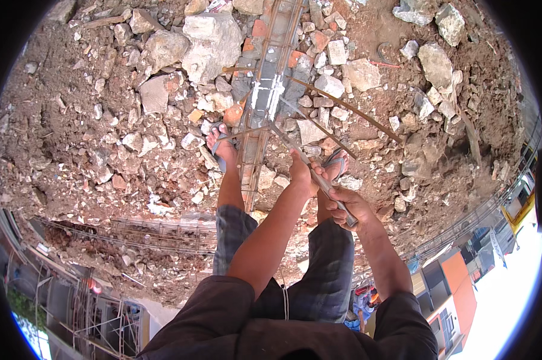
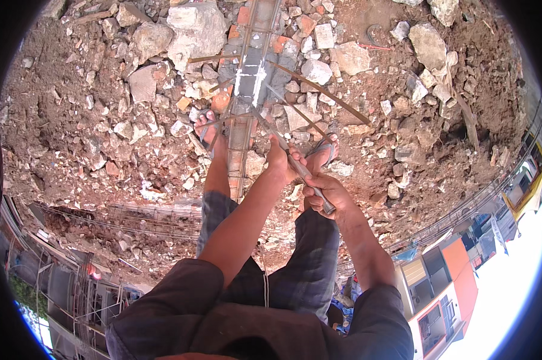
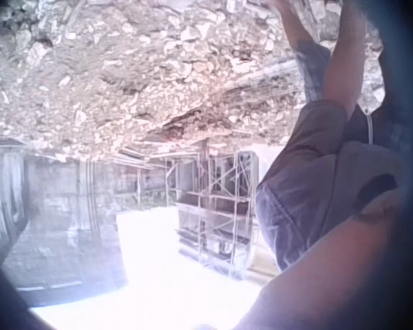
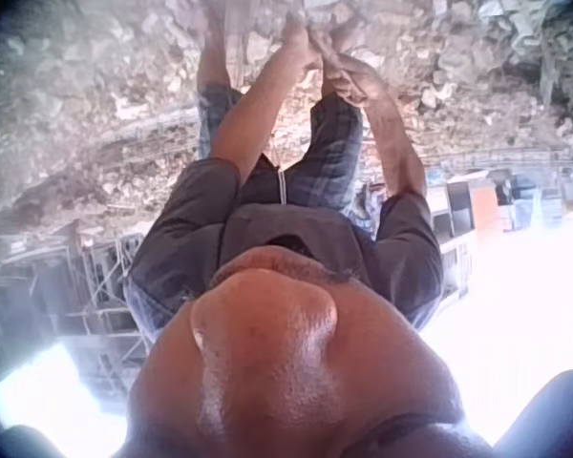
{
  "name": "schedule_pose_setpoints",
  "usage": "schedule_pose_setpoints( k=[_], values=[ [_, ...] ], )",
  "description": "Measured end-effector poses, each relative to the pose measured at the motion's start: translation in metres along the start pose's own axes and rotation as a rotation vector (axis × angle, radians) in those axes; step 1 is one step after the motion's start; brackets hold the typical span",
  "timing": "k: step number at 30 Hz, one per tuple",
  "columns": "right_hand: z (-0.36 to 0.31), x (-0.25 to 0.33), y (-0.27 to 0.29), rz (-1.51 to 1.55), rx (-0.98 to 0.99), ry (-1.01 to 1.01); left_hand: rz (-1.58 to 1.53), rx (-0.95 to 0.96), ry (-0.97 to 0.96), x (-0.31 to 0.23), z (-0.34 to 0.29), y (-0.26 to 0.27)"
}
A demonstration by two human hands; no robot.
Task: The person lifts and positions a vertical rebar cage with assistance from another worker, then uses a metal bar to adjust and align horizontal rebar elements on the ground. The person repeatedly strikes and shifts the rebar to align it with the cage structure.
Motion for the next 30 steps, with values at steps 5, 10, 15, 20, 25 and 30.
schedule_pose_setpoints(
  k=[5,10,15,20,25,30],
  values=[
    [-0.004,-0.027,-0.05,-0.058,-0.159,0.085,0.127,0.033,0.024,-0.03,-0.004,0.022],
    [0.006,-0.061,-0.093,-0.099,-0.27,0.204,0.285,0.079,0.14,-0.068,-0.015,0.041],
    [0.017,-0.088,-0.126,-0.03,-0.308,0.271,0.534,0.045,0.163,-0.097,-0.017,0.053],
    [0.041,-0.124,-0.176,0.113,-0.316,0.329,0.665,0.085,0.287,-0.134,-0.023,0.059],
    [0.038,-0.114,-0.143,0.266,-0.162,0.271,0.665,0.052,0.227,-0.117,-0.004,0.064],
    [0.027,-0.101,-0.114,0.269,-0.117,0.136,0.741,-0.036,-0.022,-0.084,-0.014,0.047]
  ],
)
Point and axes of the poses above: each hand's wrist, its own z-axis towards the middle knuckle, its own y-axis out of the back of the hand, x = y × z, the point moved 2 cm from there along z, towards the middle knuckle, and after that the axes turned 9 degrees about -x, right-handed, at the moved point
